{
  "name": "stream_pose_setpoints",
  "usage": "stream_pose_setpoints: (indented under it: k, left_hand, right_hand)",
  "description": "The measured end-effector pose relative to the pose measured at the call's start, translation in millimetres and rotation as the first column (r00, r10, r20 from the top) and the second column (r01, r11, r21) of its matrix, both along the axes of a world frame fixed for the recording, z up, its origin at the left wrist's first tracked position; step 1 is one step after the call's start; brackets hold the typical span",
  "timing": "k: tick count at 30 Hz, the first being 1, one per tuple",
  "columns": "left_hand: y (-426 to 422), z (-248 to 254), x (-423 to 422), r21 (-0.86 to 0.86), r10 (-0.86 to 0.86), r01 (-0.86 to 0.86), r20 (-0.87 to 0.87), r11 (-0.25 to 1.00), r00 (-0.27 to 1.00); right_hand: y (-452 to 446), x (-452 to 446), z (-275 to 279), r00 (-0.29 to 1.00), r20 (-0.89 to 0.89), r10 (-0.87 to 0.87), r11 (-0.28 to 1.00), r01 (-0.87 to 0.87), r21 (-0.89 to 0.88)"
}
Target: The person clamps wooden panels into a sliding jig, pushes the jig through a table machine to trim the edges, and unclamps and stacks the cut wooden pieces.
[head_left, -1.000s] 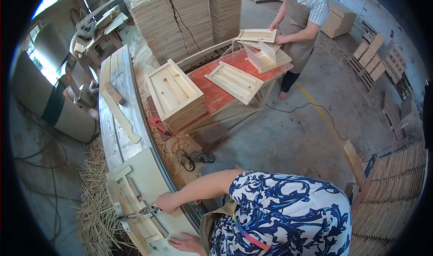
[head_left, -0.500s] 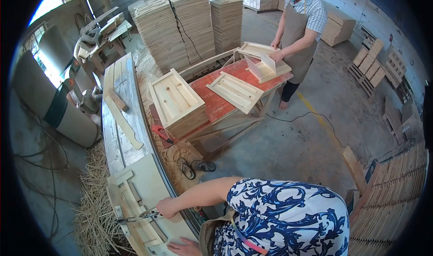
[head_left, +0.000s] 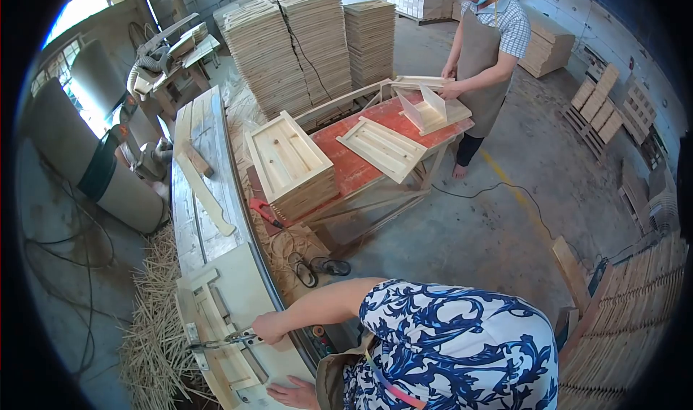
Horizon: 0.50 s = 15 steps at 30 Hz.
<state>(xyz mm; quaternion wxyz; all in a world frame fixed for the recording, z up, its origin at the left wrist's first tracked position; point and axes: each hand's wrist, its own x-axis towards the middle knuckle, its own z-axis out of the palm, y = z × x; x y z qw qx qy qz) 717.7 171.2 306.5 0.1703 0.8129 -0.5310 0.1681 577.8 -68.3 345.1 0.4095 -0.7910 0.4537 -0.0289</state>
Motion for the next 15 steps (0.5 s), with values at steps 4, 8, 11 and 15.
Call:
stream_pose_setpoints:
  k: [4, 8, 11, 15]
  left_hand:
    - [-1, 27, -16, -0.005, -0.003, 0.003, -0.007, 1.0, 1.0]
    - [1, 28, -16, 0.01, -0.001, 0.002, -0.021, 1.0, 1.0]
    - [0, 15, -10, -0.028, -0.013, 0.013, -0.018, 1.0, 1.0]
    - [0, 6, -8, -0.058, -0.009, 0.009, 0.002, 0.998, 1.0]
  right_hand:
    - [2, -9, 26, 0.997, -0.074, 0.026, 0.995, -0.019, 0.096]
    - [5, -16, 37, 0.994, -0.084, 0.064, 0.997, -0.06, 0.046]
    - [4, -13, 29, 0.998, -0.051, 0.048, 0.999, -0.047, 0.014]
    - [6, -14, 28, 0.998, -0.046, 0.036, 0.998, -0.038, -0.042]
